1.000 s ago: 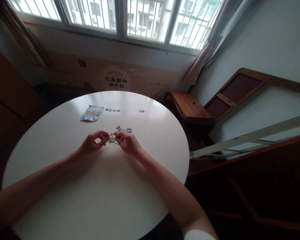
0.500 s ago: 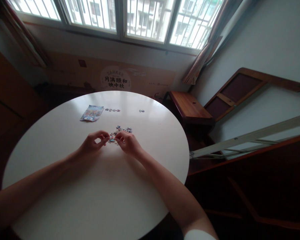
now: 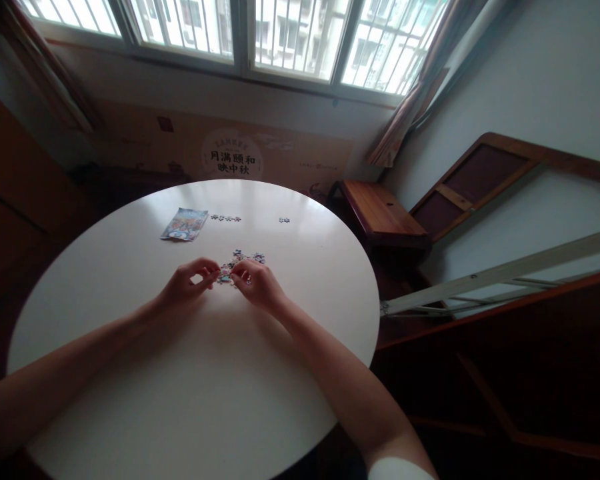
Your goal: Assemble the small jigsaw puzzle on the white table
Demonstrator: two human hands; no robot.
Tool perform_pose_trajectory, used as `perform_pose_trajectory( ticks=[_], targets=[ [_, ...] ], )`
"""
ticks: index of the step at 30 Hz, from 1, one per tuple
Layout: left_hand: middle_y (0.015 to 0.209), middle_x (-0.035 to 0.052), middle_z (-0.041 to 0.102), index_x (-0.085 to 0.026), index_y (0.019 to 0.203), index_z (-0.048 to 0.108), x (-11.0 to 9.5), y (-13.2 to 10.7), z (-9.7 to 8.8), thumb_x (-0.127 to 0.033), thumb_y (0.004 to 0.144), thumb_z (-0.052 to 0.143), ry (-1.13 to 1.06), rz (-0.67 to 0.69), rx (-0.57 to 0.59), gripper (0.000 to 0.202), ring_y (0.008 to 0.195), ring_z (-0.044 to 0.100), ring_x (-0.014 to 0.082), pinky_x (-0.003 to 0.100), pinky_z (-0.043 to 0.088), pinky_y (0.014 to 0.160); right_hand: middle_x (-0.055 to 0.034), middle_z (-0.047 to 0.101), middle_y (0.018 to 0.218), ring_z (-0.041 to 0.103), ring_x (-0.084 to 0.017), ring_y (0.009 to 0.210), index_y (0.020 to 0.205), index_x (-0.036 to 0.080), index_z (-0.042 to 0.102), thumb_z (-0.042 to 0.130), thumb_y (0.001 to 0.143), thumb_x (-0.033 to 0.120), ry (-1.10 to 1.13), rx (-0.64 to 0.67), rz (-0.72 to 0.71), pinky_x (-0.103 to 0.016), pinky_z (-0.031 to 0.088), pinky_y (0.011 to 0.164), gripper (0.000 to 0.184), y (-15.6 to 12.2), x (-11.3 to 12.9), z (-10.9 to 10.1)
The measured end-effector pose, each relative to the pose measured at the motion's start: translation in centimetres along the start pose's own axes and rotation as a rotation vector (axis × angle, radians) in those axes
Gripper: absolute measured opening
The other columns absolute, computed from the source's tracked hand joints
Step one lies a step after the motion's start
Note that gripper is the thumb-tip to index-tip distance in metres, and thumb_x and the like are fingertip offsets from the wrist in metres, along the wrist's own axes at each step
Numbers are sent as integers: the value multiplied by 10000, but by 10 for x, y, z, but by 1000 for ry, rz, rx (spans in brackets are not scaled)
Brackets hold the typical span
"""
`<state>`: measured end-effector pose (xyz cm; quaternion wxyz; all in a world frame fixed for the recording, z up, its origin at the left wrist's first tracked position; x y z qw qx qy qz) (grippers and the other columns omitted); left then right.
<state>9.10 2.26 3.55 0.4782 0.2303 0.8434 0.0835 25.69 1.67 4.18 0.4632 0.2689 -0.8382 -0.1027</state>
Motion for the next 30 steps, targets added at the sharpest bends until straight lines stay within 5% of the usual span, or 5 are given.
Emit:
perform_pose_trajectory(
  ticks=[30],
  targets=[
    [706,13,656,-157,832,647,-3,2,0,-301,824,562,79,75,-12,168,570,573,93,161,448,491,-3,616,723,539,-89,605,825,159,646,600,811,190,30,-33,11,-211,447,611,57,0,-10,0]
  ],
)
Point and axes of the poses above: each hand's wrist, its own y-axis towards the middle knuckle, its own z-axis out of the palm, x = y × z, the point moved 5 cm from there along y, towards the middle knuckle
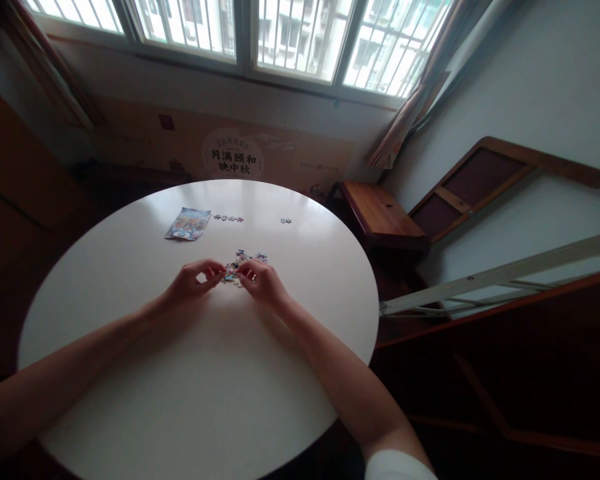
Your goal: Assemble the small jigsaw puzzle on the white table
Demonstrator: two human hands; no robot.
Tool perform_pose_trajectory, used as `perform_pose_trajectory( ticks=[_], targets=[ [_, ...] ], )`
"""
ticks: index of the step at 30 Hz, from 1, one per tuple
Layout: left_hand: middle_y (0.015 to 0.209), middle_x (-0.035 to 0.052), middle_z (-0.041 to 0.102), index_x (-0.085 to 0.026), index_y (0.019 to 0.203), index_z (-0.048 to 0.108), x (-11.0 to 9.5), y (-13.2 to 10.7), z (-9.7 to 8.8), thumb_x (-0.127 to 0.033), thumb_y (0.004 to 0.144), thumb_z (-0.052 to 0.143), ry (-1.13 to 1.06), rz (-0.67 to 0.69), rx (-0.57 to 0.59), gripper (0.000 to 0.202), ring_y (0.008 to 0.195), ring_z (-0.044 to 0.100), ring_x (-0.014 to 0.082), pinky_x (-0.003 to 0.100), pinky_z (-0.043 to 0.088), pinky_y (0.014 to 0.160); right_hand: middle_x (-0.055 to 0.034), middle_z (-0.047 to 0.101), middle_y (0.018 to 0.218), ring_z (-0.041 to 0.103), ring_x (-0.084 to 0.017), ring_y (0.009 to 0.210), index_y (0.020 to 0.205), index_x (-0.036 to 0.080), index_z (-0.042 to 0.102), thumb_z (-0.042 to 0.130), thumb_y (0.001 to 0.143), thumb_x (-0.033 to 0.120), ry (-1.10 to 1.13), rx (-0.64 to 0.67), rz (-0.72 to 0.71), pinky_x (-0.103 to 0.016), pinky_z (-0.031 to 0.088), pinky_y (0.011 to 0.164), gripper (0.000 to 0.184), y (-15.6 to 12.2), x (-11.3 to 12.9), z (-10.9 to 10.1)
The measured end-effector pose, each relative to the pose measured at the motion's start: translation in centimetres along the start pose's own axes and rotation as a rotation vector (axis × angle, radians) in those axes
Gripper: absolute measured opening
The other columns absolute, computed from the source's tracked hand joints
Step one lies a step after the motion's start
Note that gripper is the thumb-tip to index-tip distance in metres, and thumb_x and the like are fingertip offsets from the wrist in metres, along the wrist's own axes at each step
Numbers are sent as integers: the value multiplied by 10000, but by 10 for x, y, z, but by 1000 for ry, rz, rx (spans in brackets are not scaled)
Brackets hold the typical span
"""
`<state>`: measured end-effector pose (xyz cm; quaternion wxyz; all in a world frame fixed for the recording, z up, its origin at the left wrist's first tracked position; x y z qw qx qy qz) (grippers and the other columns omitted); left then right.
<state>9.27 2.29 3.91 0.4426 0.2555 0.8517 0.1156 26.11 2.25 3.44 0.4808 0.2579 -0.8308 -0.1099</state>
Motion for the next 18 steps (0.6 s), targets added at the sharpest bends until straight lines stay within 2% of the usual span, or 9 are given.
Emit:
perform_pose_trajectory(
  ticks=[5,18],
  targets=[
    [703,14,655,-154,810,649,0,1,0,-291,825,556,-4,58,9,166,560,566,93,192,479,564,-8,615,745,537,-88,612,824,162,651,597,818,190,-5,7,10,-209,448,607,61,1,0,0],
    [719,28,648,-155,815,657,6,0,3,-274,836,551,0,82,32,161,581,561,100,201,464,573,-9,612,745,542,-86,610,814,158,661,614,815,175,-3,13,3,-206,447,605,50,1,-3,-1]
  ],
)
Point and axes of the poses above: each hand's wrist, its own y-axis towards the middle knuckle, its own z-axis out of the palm, x = y × z, the point moved 5 cm from there along y, towards the middle knuckle
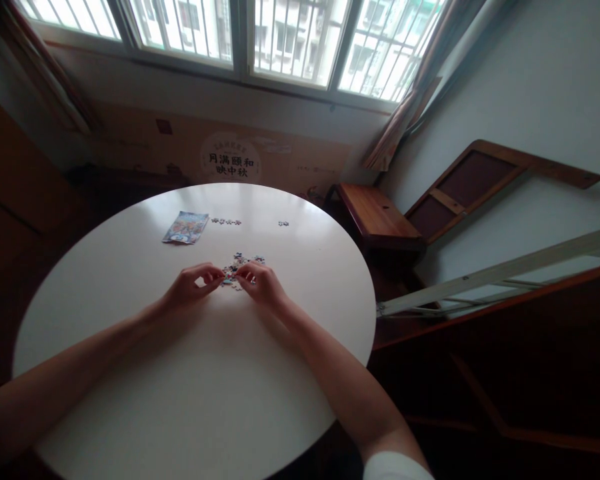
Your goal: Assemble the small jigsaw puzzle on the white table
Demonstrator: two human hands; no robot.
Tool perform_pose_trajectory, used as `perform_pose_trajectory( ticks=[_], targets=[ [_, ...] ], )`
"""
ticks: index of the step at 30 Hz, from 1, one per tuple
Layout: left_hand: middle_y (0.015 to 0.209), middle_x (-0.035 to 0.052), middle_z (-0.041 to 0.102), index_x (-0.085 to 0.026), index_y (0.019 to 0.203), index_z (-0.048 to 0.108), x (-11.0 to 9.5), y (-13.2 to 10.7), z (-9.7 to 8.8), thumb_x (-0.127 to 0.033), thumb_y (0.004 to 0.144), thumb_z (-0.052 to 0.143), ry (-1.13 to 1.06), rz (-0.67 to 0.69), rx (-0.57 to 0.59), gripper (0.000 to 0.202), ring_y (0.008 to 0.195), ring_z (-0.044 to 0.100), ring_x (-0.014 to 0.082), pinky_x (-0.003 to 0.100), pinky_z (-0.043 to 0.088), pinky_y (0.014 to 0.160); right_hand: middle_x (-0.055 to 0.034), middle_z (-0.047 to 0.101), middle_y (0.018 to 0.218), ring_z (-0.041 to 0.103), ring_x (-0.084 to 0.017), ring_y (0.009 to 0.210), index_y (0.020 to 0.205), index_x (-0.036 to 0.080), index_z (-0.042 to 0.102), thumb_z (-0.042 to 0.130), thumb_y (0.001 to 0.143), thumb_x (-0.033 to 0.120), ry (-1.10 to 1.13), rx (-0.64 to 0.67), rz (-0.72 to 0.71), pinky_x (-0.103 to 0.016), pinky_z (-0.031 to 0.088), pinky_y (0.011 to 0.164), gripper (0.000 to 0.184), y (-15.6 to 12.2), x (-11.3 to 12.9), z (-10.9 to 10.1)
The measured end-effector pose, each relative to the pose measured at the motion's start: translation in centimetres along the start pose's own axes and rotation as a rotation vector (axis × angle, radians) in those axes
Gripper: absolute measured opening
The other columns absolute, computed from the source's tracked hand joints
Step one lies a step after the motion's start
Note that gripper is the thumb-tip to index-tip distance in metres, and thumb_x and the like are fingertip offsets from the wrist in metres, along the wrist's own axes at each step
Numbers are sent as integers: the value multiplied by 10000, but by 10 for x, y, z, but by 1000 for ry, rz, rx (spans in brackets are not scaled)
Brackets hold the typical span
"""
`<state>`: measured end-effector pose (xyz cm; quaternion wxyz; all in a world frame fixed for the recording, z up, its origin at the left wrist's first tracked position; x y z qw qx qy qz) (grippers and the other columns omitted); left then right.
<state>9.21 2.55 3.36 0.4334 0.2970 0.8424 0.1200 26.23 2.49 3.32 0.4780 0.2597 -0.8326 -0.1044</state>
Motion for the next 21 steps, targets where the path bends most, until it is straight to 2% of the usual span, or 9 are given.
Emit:
perform_pose_trajectory(
  ticks=[4,7,11,14,17,21],
  targets=[
    [714,24,647,-166,849,672,0,0,-1,-271,835,548,8,20,-15,163,575,562,100,200,462,571,-14,629,772,561,-95,636,840,164,670,615,820,181,-44,-13,-4,-218,451,636,61,0,1,-7],
    [711,20,648,-169,839,676,-1,0,-2,-263,833,554,9,22,-27,155,571,562,97,193,463,569,-21,645,781,578,-108,653,846,174,676,609,827,202,-153,-81,39,-232,450,653,76,3,-5,-23],
    [710,16,641,-165,835,678,-1,1,-2,-258,838,552,12,9,-9,157,576,563,93,167,445,528,-34,670,780,596,-127,631,796,173,670,606,813,210,-352,-223,210,-254,451,651,76,5,-27,-56],
    [722,17,637,-164,842,676,1,0,-1,-255,842,548,17,-4,-2,157,586,560,89,150,429,495,-41,688,758,618,-160,654,785,191,679,609,811,274,-504,-265,393,-271,446,642,112,3,-47,-74],
    [727,14,635,-163,844,676,3,-1,0,-228,841,545,9,17,-3,147,589,557,84,150,433,509,-38,704,767,638,-179,711,799,216,691,611,809,337,-588,-249,549,-272,448,655,145,-2,-62,-82],
    [718,7,627,-161,840,679,7,-1,2,-229,849,556,3,44,-17,141,586,548,79,162,444,556,-32,716,841,648,-189,790,816,239,698,598,813,371,-644,-216,636,-276,450,696,165,-5,-65,-82]
  ],
)
Point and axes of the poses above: each hand's wrist, its own y-axis towards the middle knuckle, its own z-axis out of the palm, x = y × z, the point moved 5 cm from there along y, towards the middle knuckle
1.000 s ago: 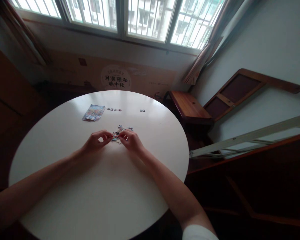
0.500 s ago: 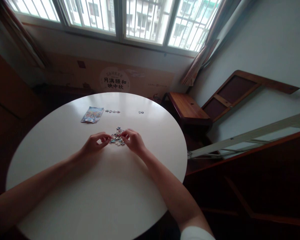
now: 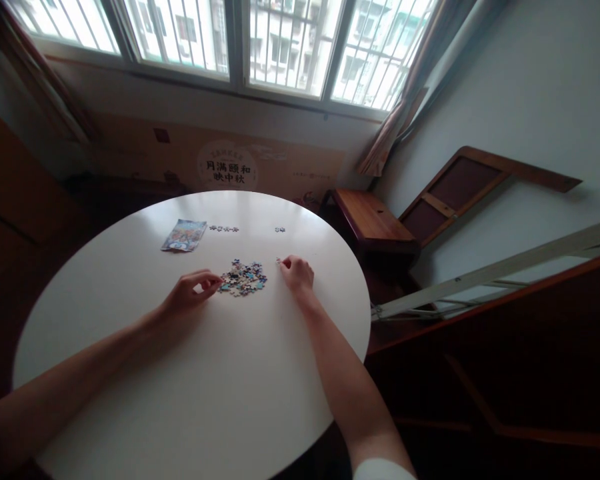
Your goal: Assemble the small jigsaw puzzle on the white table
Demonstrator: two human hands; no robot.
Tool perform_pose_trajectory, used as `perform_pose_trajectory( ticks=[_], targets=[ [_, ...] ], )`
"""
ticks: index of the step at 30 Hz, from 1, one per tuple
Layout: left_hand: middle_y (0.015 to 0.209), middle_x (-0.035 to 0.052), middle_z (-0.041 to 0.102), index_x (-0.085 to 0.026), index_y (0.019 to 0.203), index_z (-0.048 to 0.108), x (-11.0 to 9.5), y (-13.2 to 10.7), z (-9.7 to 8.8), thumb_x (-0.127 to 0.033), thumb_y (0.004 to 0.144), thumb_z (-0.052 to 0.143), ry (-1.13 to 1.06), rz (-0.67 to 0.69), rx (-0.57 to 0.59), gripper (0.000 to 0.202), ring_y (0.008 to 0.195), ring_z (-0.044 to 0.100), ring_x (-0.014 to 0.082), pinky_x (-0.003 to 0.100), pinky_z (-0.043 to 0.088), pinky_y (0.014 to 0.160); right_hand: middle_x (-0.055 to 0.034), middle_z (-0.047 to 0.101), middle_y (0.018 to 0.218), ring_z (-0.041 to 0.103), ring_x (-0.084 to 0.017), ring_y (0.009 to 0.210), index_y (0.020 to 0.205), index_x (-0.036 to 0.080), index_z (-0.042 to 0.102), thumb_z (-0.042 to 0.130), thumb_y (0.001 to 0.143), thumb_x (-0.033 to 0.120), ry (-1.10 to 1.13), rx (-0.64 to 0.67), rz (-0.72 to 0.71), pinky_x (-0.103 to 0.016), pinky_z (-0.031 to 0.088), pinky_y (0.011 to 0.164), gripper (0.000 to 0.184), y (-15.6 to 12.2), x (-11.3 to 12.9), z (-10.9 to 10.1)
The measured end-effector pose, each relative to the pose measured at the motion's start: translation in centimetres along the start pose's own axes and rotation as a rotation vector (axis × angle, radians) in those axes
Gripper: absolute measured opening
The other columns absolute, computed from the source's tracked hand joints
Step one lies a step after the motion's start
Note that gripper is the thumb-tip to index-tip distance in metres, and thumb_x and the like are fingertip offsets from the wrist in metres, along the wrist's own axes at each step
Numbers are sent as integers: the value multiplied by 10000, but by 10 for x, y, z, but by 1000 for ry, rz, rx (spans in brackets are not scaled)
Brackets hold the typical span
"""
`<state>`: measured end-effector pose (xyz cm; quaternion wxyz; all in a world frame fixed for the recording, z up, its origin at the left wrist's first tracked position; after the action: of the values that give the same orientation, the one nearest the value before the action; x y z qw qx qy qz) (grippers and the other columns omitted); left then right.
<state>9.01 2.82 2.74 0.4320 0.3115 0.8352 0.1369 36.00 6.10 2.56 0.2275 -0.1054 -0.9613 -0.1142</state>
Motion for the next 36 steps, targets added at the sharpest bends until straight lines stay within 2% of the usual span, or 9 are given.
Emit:
perform_pose_trajectory(
  ticks=[5,9,13,16,22,28,36],
  targets=[
    [722,11,629,-159,847,682,3,0,0,-222,847,563,3,8,2,134,584,543,81,168,442,566,-35,695,864,634,-181,780,836,233,697,580,830,373,-17,-10,-27,-280,451,701,182,-2,2,1],
    [724,14,628,-154,847,679,4,0,0,-222,852,557,16,13,7,139,588,544,81,176,443,579,-52,656,1011,600,-174,850,936,216,708,559,852,294,-12,-93,-179,-282,455,763,189,-2,7,3],
    [724,7,618,-160,841,677,5,0,0,-216,851,551,15,-9,13,138,589,543,80,169,436,565,-62,658,1056,524,-221,999,886,202,733,521,875,263,-51,-80,-310,-328,419,893,221,-5,16,8],
    [728,6,613,-163,852,675,4,0,1,-202,850,552,9,2,22,130,599,543,81,170,436,573,-52,649,1127,472,-243,1076,926,210,726,492,894,290,-89,-62,-313,-361,396,919,249,-6,18,13],
    [753,10,622,-167,871,675,0,-1,0,-186,852,544,20,18,33,134,616,550,82,168,442,581,-58,558,1309,386,-258,1208,1200,174,599,428,915,289,-148,-48,-278,-385,348,975,351,-3,16,20],
    [748,7,614,-173,856,673,-6,0,0,-184,854,529,47,0,45,144,617,557,81,151,436,543,-89,508,1334,384,-290,1177,1161,191,602,403,909,343,-237,-29,-187,-411,355,941,355,1,19,20],
    [762,2,619,-178,877,670,-5,-1,1,-186,862,531,60,13,53,141,621,564,78,175,446,605,-61,461,1395,305,-283,1262,1275,229,516,320,931,348,-310,58,-265,-437,247,1022,413,30,34,34]
  ],
)
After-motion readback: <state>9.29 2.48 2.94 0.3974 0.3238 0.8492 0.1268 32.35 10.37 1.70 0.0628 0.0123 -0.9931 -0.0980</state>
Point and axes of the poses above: each hand's wrist, its own y-axis towards the middle knuckle, its own z-axis out of the palm, x = y × z, the point moved 5 cm from there along y, towards the middle knuckle
